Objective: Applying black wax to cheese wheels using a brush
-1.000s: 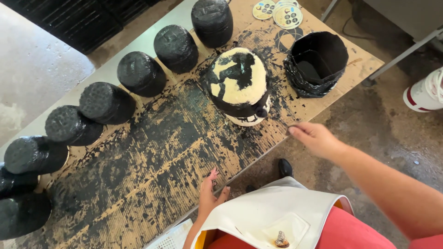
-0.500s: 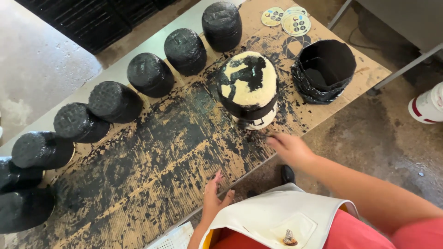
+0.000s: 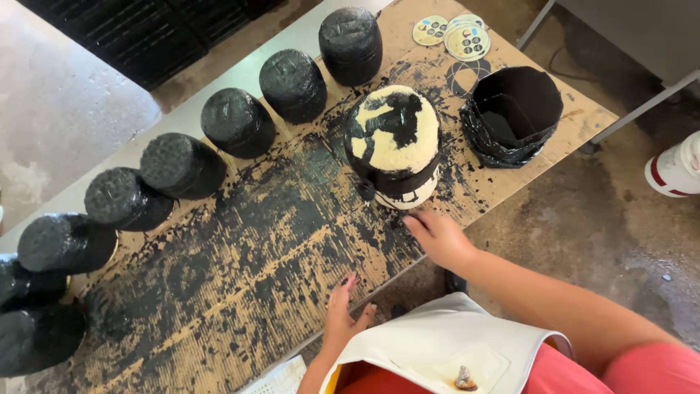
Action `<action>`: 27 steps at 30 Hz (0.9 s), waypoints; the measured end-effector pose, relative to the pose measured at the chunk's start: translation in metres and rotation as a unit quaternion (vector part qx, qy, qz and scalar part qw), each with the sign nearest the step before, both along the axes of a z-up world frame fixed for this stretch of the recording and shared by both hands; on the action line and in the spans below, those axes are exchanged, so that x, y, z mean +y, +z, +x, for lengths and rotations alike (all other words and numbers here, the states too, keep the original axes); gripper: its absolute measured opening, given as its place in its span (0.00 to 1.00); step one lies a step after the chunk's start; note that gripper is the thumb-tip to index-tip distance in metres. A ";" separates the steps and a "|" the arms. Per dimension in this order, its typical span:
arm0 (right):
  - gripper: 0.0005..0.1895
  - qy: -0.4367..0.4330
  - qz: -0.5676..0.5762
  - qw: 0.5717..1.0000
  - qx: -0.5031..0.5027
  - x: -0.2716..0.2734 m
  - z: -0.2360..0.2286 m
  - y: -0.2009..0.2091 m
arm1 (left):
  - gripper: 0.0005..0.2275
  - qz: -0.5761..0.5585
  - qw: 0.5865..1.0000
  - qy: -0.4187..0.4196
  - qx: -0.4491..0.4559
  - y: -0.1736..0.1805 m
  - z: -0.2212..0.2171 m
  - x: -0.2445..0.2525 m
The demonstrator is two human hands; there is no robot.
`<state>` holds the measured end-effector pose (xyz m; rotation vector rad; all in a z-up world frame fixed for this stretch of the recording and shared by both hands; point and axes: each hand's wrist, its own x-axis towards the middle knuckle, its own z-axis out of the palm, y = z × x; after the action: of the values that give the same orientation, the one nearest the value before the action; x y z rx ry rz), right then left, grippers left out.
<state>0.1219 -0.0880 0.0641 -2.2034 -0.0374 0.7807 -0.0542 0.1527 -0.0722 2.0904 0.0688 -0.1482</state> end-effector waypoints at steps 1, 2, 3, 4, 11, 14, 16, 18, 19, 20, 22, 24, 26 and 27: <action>0.28 -0.003 0.002 1.000 -0.002 -0.012 -0.005 0.011 | 0.34 0.002 1.000 -0.003 -0.002 0.015 0.001 -0.001; 0.25 -0.034 -0.014 0.999 0.021 -0.025 -0.010 0.022 | 0.34 -0.010 0.997 0.037 0.062 0.029 0.001 -0.004; 0.23 -0.064 -0.030 0.996 0.044 -0.038 -0.015 0.034 | 0.34 -0.021 0.989 0.076 0.124 0.043 0.002 -0.006; 0.23 -0.064 -0.031 0.997 0.042 -0.052 -0.014 0.015 | 0.34 -0.021 0.989 0.077 0.123 0.037 0.000 -0.003; 0.21 -0.054 0.024 0.998 0.024 -0.026 -0.003 0.023 | 0.23 -0.006 0.996 0.049 0.069 0.027 0.012 -0.012; 0.19 -0.056 0.069 0.995 0.033 -0.014 0.006 0.050 | 0.23 -0.004 0.999 0.016 0.033 0.029 0.020 -0.018; 0.17 -0.088 0.088 0.990 0.067 -0.028 0.014 0.072 | 0.19 -0.011 1.000 -0.004 0.009 0.028 0.022 -0.019; 0.19 -0.057 0.054 0.993 0.090 -0.057 0.024 0.082 | 0.19 -0.032 0.999 0.030 0.026 0.025 0.023 -0.021; 0.19 -0.056 0.054 0.993 0.088 -0.073 0.030 0.080 | 0.19 -0.032 0.999 0.031 0.024 0.025 0.023 -0.020; 0.19 -0.065 0.033 0.995 0.071 -0.089 0.036 0.077 | 0.18 -0.030 0.999 0.037 0.024 0.024 0.021 -0.020; 0.20 -0.071 0.012 0.996 0.052 -0.105 0.049 0.072 | 0.18 -0.028 0.998 0.046 0.023 0.027 0.022 -0.022; 0.19 0.030 -0.033 0.999 -0.012 -0.108 0.060 0.068 | 0.20 -0.009 0.994 0.072 0.081 0.033 0.024 -0.026; 0.20 0.071 -0.014 0.997 0.000 -0.082 0.061 0.085 | 0.20 -0.034 0.994 0.079 0.067 0.025 0.026 -0.033; 0.20 0.113 0.006 0.994 0.012 -0.068 0.062 0.093 | 0.21 -0.059 0.993 0.086 0.054 0.021 0.026 -0.037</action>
<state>0.1841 -0.1563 0.1576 -2.2028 -0.2823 0.9278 -0.0282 0.1161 -0.0515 1.9474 0.2989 -0.1564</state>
